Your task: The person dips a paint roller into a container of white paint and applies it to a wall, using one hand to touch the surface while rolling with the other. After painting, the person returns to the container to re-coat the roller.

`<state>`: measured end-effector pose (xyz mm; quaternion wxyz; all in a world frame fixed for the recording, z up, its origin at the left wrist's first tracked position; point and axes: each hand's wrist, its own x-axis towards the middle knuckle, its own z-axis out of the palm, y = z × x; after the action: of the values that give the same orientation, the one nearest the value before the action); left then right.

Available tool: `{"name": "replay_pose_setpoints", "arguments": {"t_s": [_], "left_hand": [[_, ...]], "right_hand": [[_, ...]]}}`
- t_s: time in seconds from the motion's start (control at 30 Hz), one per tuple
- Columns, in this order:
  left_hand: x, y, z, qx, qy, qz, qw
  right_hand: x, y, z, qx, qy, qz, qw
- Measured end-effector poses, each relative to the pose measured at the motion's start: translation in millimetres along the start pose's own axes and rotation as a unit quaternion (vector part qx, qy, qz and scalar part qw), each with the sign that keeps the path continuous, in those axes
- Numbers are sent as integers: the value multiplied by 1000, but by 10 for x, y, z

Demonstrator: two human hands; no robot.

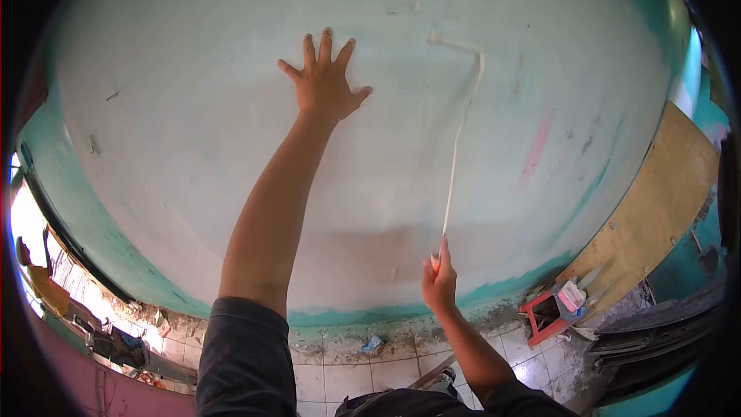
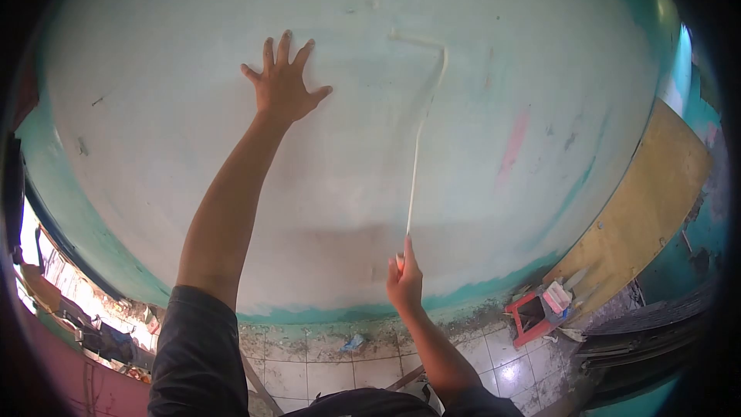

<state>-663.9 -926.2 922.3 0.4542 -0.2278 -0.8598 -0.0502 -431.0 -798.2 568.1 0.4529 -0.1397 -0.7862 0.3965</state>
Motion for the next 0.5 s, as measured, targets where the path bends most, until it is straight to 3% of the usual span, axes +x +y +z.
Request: {"name": "replay_pose_setpoints", "arguments": {"t_s": [0.13,0.3,0.4,0.5], "left_hand": [[7,-6,-26,-10,-5,-3,1000],[31,28,-85,-5,-28,-6,1000],[6,23,-89,4,-30,-7,1000],[-3,18,-105,8,-26,-3,1000]], "right_hand": [[-274,452,73,-7,9,-75,997],[372,-147,-91,-10,-19,0,1000],[469,-219,-22,-20,13,-34,999],[71,105,38,-80,36,-68,994]]}}
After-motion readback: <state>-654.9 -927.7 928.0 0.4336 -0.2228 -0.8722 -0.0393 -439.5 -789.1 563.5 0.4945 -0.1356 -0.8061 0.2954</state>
